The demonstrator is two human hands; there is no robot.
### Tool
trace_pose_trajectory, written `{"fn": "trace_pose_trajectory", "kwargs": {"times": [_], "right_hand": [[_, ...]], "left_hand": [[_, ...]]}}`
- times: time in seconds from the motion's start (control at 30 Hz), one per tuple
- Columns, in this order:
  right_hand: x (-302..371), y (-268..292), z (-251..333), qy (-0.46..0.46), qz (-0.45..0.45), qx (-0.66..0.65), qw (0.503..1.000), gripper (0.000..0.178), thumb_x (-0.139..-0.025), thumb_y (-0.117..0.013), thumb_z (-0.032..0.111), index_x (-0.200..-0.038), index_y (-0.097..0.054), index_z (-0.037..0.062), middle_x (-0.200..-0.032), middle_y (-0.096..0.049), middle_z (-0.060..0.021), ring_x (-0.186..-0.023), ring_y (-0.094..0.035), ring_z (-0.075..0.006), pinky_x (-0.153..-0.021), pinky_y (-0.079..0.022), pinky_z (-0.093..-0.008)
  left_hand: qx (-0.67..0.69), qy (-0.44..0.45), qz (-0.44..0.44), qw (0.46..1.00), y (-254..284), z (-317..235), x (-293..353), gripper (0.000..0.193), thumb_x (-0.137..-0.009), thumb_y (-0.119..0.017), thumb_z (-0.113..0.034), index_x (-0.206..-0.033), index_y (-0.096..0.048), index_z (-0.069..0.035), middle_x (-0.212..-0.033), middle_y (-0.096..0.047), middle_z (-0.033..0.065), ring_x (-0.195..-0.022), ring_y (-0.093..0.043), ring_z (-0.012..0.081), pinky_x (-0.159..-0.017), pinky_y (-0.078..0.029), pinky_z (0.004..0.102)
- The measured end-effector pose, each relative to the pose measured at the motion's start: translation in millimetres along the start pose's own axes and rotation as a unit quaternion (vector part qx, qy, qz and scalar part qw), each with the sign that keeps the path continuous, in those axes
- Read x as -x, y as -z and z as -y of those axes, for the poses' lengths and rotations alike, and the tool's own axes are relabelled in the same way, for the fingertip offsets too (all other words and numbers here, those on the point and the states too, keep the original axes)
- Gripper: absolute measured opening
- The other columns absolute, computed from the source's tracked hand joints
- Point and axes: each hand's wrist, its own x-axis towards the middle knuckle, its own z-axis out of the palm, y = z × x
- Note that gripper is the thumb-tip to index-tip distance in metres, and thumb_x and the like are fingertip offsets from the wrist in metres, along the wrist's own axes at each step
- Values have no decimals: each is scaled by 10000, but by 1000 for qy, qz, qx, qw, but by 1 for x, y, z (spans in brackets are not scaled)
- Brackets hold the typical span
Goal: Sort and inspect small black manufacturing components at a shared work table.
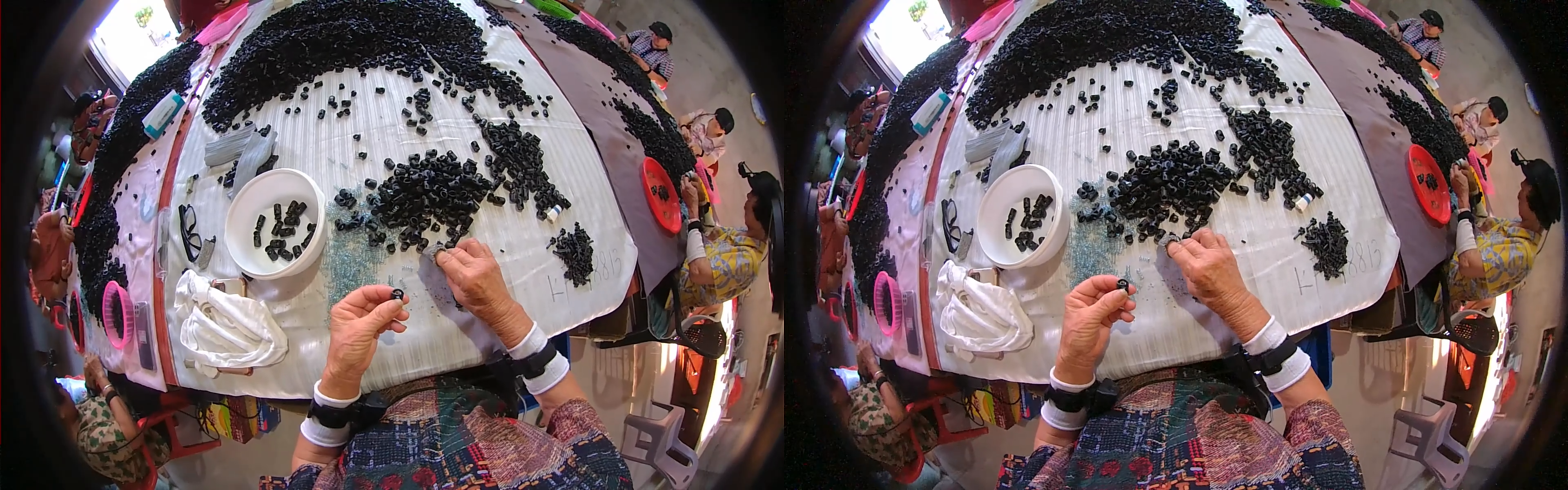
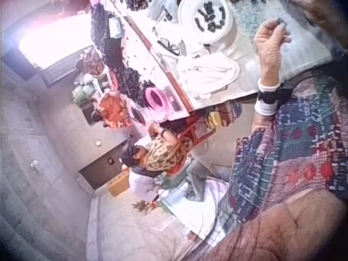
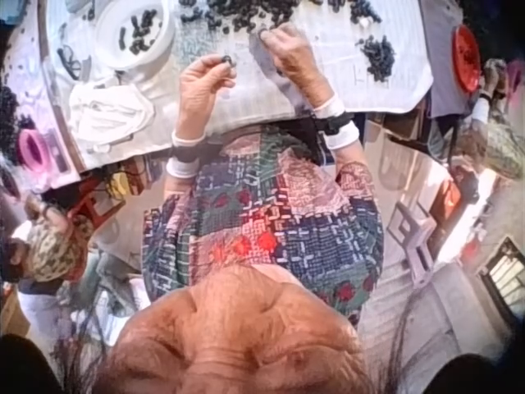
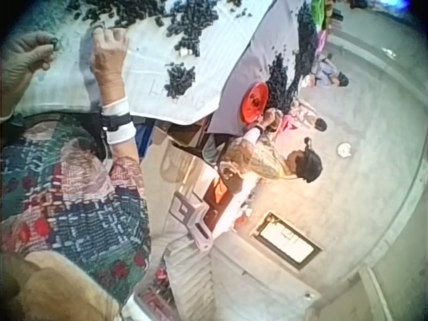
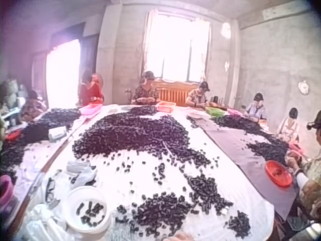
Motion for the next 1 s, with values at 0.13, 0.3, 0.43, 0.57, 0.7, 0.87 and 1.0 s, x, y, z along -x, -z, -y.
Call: {"fn": "trace_pose_trajectory", "kwargs": {"times": [0.13, 0.3, 0.43, 0.57, 0.7, 0.87, 1.0], "right_hand": [[1, 3, -1, -21, 3, -36, 999, 288, -687, -584, 1, -972, -579, 46, -829, -601, -77, -837, -545, -269, -720, -447, -377], [4, -2, -8, -47, -39, -54, 997, 271, -699, -575, -7, -968, -577, 31, -796, -587, -86, -818, -542, -288, -713, -455, -373], [2, -6, -8, -19, -16, -20, 999, 264, -704, -574, 0, -967, -571, 20, -804, -561, -98, -786, -537, -287, -717, -461, -368], [0, -8, -5, -28, -14, -4, 1000, 259, -710, -570, 13, -969, -569, 24, -790, -524, -107, -767, -529, -285, -717, -463, -376], [3, -4, -3, -61, -30, -24, 997, 274, -723, -570, -24, -993, -576, 20, -799, -547, -108, -739, -553, -275, -689, -480, -353], [3, 25, 23, -246, -73, -392, 884, 304, -783, -583, -58, -1081, -578, -2, -928, -623, -81, -805, -625, -135, -680, -497, -242], [3, 44, 38, -286, -83, -528, 795, 349, -809, -589, -64, -1151, -537, -14, -1004, -619, -59, -904, -613, -119, -781, -504, -248]], "left_hand": [[0, 4, -5, 1000, 0, 0, 0, 147, -826, -619, -17, -970, -593, -7, -890, -657, 133, -718, -647, 158, -589, -543, 242], [-3, 4, -5, 1000, -1, -2, 1, 147, -824, -621, -20, -968, -594, -9, -892, -656, 129, -714, -645, 156, -588, -539, 242], [-7, 9, 3, 1000, -3, 1, 1, 148, -825, -622, -22, -969, -593, -7, -892, -655, 127, -714, -644, 156, -592, -536, 244], [-9, 9, 1, 1000, -3, -2, 2, 143, -826, -618, -18, -966, -593, -6, -892, -655, 126, -716, -643, 156, -595, -536, 246], [-10, 9, 0, 1000, -6, -2, 2, 137, -825, -621, -20, -959, -598, -9, -896, -655, 126, -716, -643, 157, -597, -537, 247], [-18, 14, 17, 1000, -18, -1, -1, 137, -824, -626, -20, -958, -600, -7, -898, -658, 138, -717, -647, 162, -606, -542, 252], [-31, 18, 43, 998, -29, -2, -3, 142, -820, -632, -13, -957, -599, 6, -900, -663, 153, -723, -654, 169, -619, -547, 261]]}}
